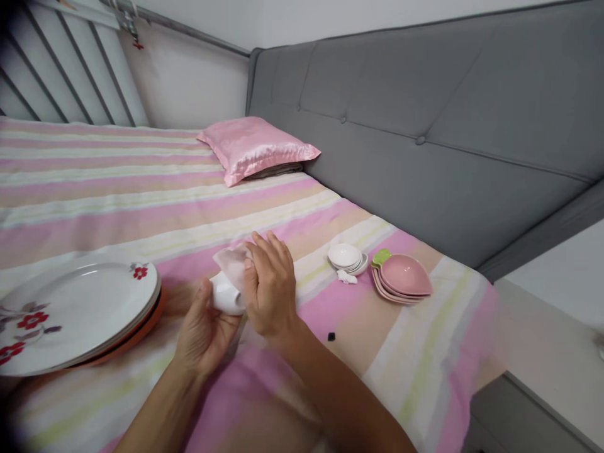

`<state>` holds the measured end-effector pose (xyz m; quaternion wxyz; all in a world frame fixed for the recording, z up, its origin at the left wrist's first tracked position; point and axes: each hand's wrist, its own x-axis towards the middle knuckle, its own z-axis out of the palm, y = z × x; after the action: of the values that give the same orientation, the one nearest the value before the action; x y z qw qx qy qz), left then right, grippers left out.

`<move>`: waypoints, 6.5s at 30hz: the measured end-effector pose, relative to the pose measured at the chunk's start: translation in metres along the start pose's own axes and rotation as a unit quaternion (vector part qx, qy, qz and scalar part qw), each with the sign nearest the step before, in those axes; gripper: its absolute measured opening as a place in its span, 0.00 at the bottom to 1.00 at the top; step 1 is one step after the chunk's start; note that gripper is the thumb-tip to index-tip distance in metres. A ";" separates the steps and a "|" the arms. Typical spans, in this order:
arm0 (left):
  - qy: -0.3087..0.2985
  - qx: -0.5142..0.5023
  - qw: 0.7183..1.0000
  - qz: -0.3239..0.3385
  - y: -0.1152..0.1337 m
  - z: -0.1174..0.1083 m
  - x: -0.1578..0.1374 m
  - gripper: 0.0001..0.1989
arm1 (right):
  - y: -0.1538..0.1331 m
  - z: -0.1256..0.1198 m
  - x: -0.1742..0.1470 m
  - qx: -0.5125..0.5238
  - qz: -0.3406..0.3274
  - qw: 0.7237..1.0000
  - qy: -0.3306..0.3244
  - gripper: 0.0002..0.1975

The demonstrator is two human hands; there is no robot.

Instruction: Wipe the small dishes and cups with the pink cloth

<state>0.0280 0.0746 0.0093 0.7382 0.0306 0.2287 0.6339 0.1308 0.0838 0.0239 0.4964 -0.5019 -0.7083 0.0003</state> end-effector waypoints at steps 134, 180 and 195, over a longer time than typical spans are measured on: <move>0.024 0.141 0.965 0.219 -0.006 -0.006 -0.001 0.16 | -0.010 0.021 -0.018 0.065 -0.041 0.992 0.099 0.03; 0.034 -0.038 0.999 0.008 0.006 -0.013 0.012 0.21 | 0.029 0.020 -0.003 0.038 0.067 0.989 0.125 0.08; 0.012 -0.096 0.993 -0.070 0.013 -0.015 0.015 0.25 | 0.020 0.021 -0.007 0.062 0.011 0.997 0.040 0.08</move>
<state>0.0121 0.0874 -0.0041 0.7773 -0.0641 0.1777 0.6001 0.1307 0.0993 -0.0020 0.5543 -0.4774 -0.6811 0.0300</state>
